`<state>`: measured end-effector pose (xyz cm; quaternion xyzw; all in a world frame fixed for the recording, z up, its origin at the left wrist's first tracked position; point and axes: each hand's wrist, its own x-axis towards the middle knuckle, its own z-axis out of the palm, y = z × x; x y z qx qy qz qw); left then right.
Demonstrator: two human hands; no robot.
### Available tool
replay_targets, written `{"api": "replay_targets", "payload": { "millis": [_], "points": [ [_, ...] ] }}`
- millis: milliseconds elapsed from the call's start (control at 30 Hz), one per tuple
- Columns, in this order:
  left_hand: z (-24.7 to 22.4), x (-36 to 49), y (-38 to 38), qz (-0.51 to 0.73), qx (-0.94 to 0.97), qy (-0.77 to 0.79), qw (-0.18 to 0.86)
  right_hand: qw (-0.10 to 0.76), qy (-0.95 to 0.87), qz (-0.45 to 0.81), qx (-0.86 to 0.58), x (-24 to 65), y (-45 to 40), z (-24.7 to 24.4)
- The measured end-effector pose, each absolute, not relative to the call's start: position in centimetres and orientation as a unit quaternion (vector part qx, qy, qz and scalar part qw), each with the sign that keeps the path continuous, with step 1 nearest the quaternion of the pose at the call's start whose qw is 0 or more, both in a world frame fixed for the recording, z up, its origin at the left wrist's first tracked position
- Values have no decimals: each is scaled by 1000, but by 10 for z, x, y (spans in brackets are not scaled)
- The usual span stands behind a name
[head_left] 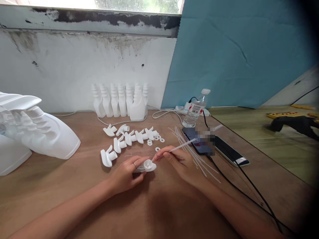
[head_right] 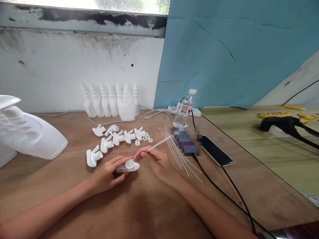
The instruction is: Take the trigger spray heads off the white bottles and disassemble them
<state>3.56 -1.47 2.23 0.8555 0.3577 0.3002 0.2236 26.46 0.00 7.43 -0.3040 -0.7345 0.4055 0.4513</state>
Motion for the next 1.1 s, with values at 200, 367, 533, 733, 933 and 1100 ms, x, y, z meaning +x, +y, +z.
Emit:
{"api": "replay_targets", "payload": {
  "millis": [200, 367, 533, 733, 933, 1100],
  "points": [
    [21, 35, -15, 304, 854, 353, 231, 436, -745, 399, -307, 265, -1, 77],
    [22, 36, -14, 301, 853, 358, 230, 416, -772, 379, -297, 263, -2, 80],
    [20, 35, -14, 304, 854, 355, 228, 382, -820, 344, -253, 264, -3, 78],
    [19, 35, -14, 309, 851, 359, 228, 367, -838, 357, -188, 261, -4, 72],
    [22, 35, -15, 302, 852, 355, 238, 405, -818, 305, -272, 247, 12, 71],
    [20, 34, -14, 304, 856, 352, 227, 356, -837, 286, -302, 245, 20, 52]
  ]
}}
